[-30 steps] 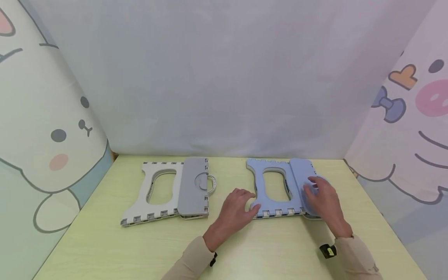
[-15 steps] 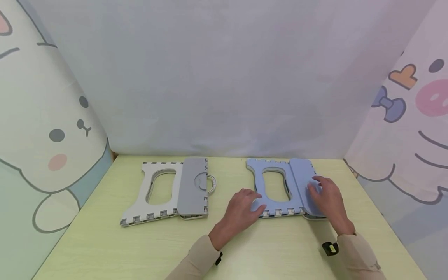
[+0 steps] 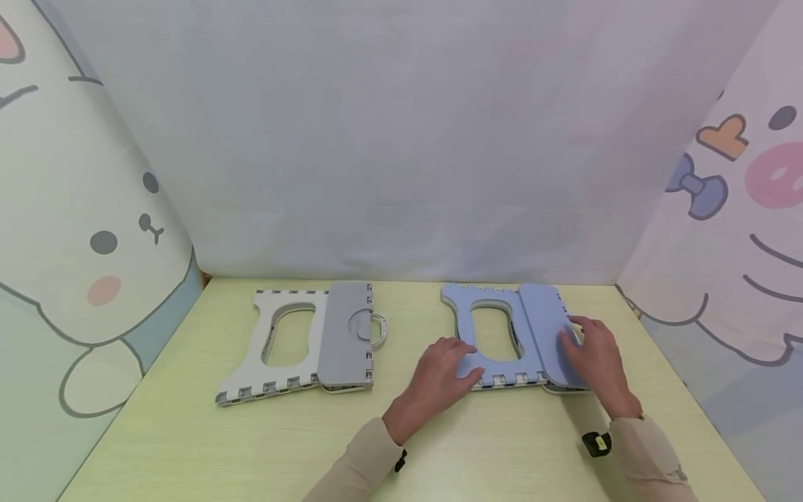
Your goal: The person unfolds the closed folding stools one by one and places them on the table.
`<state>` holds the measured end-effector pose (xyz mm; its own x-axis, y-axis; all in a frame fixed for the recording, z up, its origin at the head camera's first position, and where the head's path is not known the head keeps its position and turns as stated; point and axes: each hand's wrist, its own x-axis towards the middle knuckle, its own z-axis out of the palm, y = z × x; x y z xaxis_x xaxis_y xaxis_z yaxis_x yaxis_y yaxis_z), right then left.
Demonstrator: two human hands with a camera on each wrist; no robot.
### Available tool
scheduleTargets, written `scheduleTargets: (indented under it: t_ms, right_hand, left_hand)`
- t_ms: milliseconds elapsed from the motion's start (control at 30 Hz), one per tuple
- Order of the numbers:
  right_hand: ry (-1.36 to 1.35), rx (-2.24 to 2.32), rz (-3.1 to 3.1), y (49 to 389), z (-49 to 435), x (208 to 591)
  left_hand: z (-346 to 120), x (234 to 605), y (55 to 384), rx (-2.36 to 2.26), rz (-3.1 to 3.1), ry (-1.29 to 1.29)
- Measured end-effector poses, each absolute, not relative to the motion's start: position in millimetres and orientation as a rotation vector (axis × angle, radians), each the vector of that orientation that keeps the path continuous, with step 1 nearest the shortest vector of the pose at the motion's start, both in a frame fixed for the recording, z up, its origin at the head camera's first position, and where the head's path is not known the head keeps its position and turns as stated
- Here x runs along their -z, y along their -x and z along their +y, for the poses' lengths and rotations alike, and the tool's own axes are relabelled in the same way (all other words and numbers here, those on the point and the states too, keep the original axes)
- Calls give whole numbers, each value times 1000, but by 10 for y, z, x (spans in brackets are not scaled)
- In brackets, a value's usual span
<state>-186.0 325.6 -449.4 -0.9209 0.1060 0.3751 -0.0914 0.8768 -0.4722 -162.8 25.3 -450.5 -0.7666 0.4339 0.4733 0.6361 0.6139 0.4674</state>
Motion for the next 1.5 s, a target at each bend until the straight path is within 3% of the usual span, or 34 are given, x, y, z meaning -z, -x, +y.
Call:
scheduleTargets:
  t_ms: [1500]
  right_hand:
    - [231, -924, -2950, 1949, 3681, 4531]
  left_hand:
    - [587, 4528, 1625, 797, -2659, 944]
